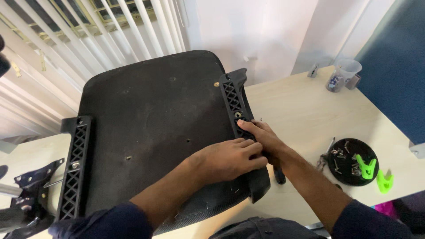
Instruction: The person attaches two black plastic armrests to the underside of a black chair seat using a screwdriver. They align each armrest, insert screws, and tighten them in sequence, working on both sides of the seat.
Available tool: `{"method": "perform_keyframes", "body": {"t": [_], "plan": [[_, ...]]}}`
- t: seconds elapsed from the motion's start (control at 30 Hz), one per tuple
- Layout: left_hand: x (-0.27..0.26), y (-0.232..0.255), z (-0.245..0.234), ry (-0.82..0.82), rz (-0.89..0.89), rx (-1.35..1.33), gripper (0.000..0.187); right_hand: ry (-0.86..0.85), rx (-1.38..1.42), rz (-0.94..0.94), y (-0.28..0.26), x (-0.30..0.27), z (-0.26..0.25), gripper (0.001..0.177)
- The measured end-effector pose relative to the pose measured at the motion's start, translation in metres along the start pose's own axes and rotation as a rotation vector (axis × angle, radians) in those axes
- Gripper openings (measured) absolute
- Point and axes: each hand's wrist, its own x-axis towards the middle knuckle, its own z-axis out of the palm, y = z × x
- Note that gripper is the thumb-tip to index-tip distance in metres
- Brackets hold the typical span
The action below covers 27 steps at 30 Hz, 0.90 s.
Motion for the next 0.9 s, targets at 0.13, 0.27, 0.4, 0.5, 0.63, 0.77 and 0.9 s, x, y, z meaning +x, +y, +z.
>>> {"method": "perform_keyframes", "body": {"t": [0.13, 0.27, 0.4, 0.5, 0.63, 0.77, 0.9], "plan": [[0.003, -0.007, -0.002, -0.049, 0.081, 0.103, 0.016, -0.108, 0.092, -0.11, 0.0, 0.001, 0.0, 0.049], [0.015, -0.015, -0.002, -0.047, 0.237, 0.22, 0.016, -0.092, 0.064, -0.093, 0.0, -0.002, 0.0, 0.046], [0.015, -0.023, 0.002, 0.069, 0.279, 0.098, 0.025, -0.067, -0.023, -0.044, -0.004, -0.002, 0.002, 0.047], [0.012, -0.028, 0.005, 0.038, 0.281, 0.157, 0.023, -0.135, 0.018, -0.085, -0.007, -0.003, 0.003, 0.048], [0.014, -0.022, 0.008, 0.004, 0.23, 0.201, 0.02, -0.097, -0.038, -0.021, -0.009, -0.006, 0.0, 0.046], [0.008, -0.004, 0.006, -0.06, 0.036, 0.258, 0.015, -0.13, -0.04, -0.073, -0.007, -0.004, 0.003, 0.048], [-0.007, 0.008, 0.009, 0.179, 0.0, 0.069, 0.021, -0.099, -0.012, -0.033, -0.003, 0.001, 0.001, 0.052]]}}
